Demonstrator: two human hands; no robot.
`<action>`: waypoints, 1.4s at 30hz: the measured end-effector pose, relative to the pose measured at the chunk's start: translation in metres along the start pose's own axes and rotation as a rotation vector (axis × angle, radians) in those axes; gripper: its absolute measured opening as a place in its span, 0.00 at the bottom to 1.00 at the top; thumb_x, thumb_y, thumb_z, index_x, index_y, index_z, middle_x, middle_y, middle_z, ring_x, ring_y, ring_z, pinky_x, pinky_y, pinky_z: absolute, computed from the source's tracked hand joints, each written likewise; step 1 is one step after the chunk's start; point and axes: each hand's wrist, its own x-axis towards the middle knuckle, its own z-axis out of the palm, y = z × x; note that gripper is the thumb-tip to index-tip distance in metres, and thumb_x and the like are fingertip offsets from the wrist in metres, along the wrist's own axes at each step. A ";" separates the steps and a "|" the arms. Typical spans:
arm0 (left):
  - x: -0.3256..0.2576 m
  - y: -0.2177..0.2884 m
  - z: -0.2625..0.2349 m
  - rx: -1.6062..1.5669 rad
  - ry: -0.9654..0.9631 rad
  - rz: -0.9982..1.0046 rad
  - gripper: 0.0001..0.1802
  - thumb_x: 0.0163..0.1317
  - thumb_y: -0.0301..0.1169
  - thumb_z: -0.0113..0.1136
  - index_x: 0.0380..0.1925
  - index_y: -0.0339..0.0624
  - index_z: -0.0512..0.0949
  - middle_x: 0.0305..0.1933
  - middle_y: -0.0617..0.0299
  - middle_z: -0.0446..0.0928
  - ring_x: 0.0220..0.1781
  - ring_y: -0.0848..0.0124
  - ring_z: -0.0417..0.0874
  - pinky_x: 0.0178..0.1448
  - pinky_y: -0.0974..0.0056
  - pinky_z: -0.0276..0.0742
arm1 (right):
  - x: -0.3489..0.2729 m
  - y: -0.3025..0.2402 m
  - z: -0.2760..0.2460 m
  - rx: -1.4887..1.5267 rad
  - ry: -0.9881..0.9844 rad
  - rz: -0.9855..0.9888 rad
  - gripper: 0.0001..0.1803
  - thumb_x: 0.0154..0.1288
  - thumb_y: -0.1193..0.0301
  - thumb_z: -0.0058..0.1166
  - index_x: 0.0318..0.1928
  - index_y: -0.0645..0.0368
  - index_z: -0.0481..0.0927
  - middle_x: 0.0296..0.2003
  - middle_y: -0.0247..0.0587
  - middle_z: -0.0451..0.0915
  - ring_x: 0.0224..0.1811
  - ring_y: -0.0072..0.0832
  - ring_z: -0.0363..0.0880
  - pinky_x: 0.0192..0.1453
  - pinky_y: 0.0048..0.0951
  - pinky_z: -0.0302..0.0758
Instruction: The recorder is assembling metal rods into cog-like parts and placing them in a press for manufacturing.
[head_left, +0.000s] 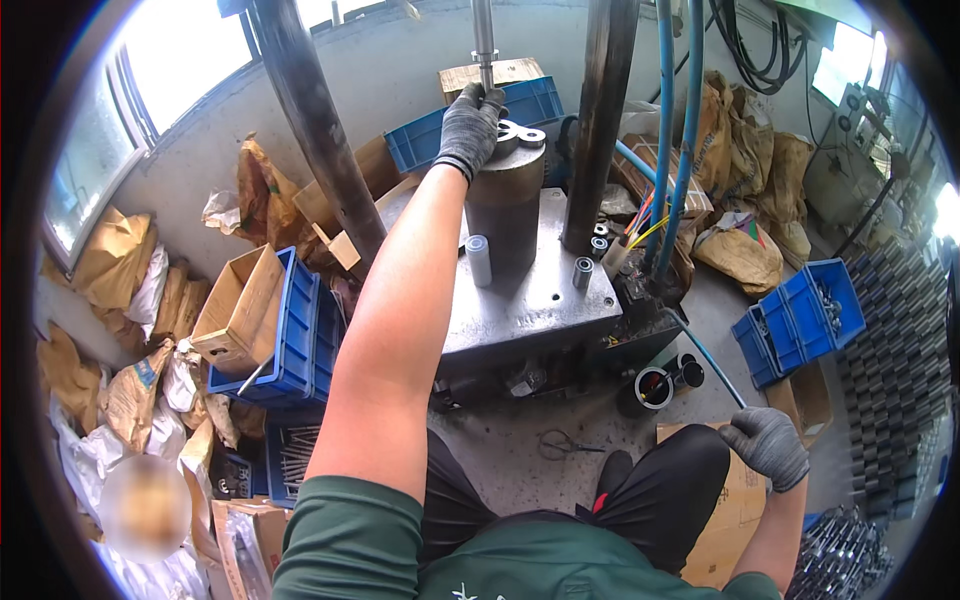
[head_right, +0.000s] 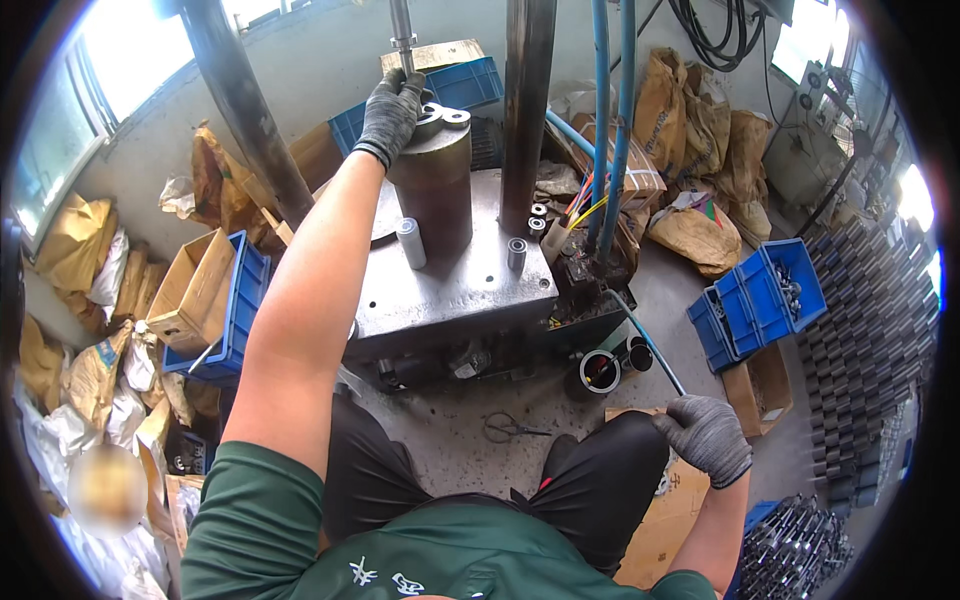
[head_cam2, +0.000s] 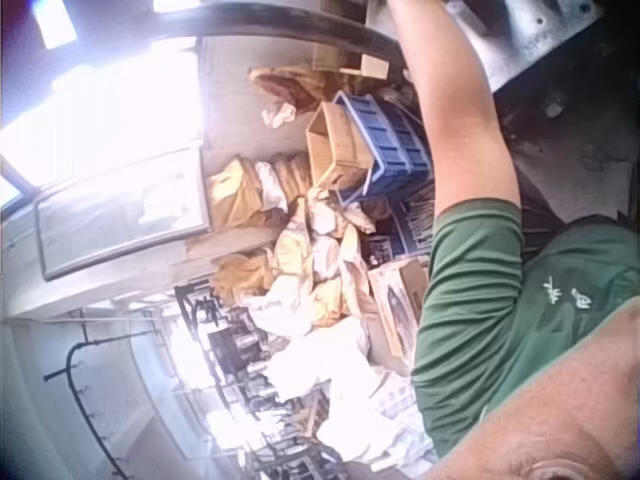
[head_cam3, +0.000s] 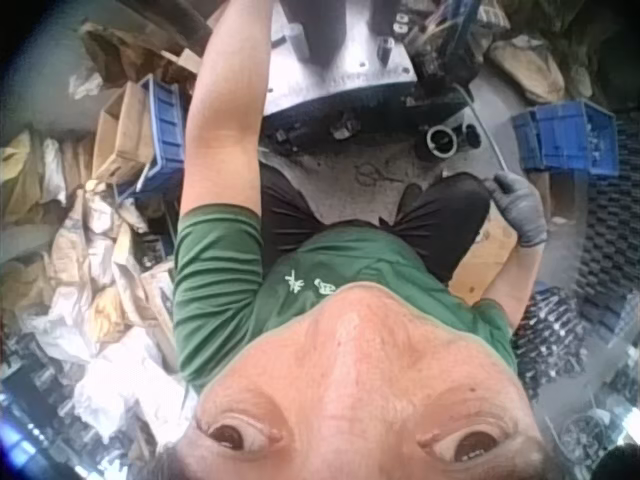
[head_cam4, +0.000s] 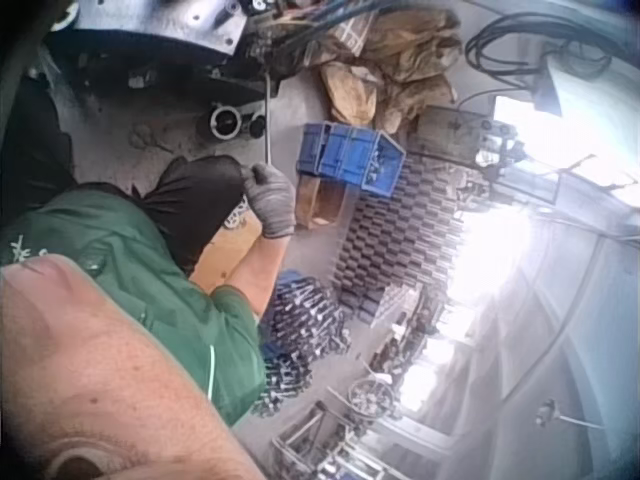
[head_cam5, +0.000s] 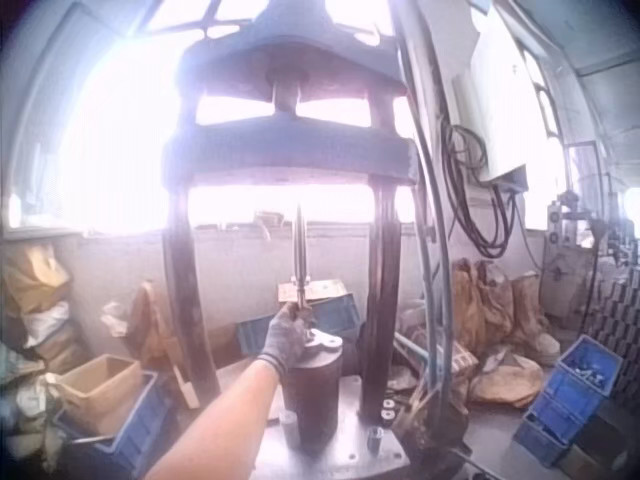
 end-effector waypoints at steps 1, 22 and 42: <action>0.000 0.001 0.001 -0.002 -0.001 0.002 0.19 0.78 0.42 0.58 0.53 0.35 0.80 0.39 0.53 0.88 0.40 0.68 0.89 0.47 0.62 0.83 | -0.002 0.002 0.002 -0.001 0.002 0.001 0.16 0.63 0.59 0.67 0.32 0.61 0.86 0.28 0.53 0.81 0.34 0.52 0.83 0.39 0.46 0.78; 0.001 0.001 0.000 0.000 0.006 0.003 0.19 0.78 0.43 0.58 0.52 0.37 0.81 0.36 0.55 0.87 0.38 0.68 0.88 0.46 0.61 0.82 | -0.004 0.000 0.005 0.053 0.134 0.024 0.14 0.60 0.62 0.70 0.32 0.62 0.86 0.29 0.54 0.82 0.35 0.52 0.84 0.41 0.46 0.80; 0.000 -0.001 0.000 -0.080 -0.025 0.019 0.19 0.77 0.40 0.61 0.54 0.34 0.81 0.36 0.57 0.85 0.36 0.72 0.87 0.43 0.64 0.84 | -0.003 0.006 0.008 0.050 0.205 -0.022 0.15 0.59 0.62 0.71 0.31 0.63 0.85 0.28 0.55 0.80 0.33 0.52 0.83 0.39 0.45 0.79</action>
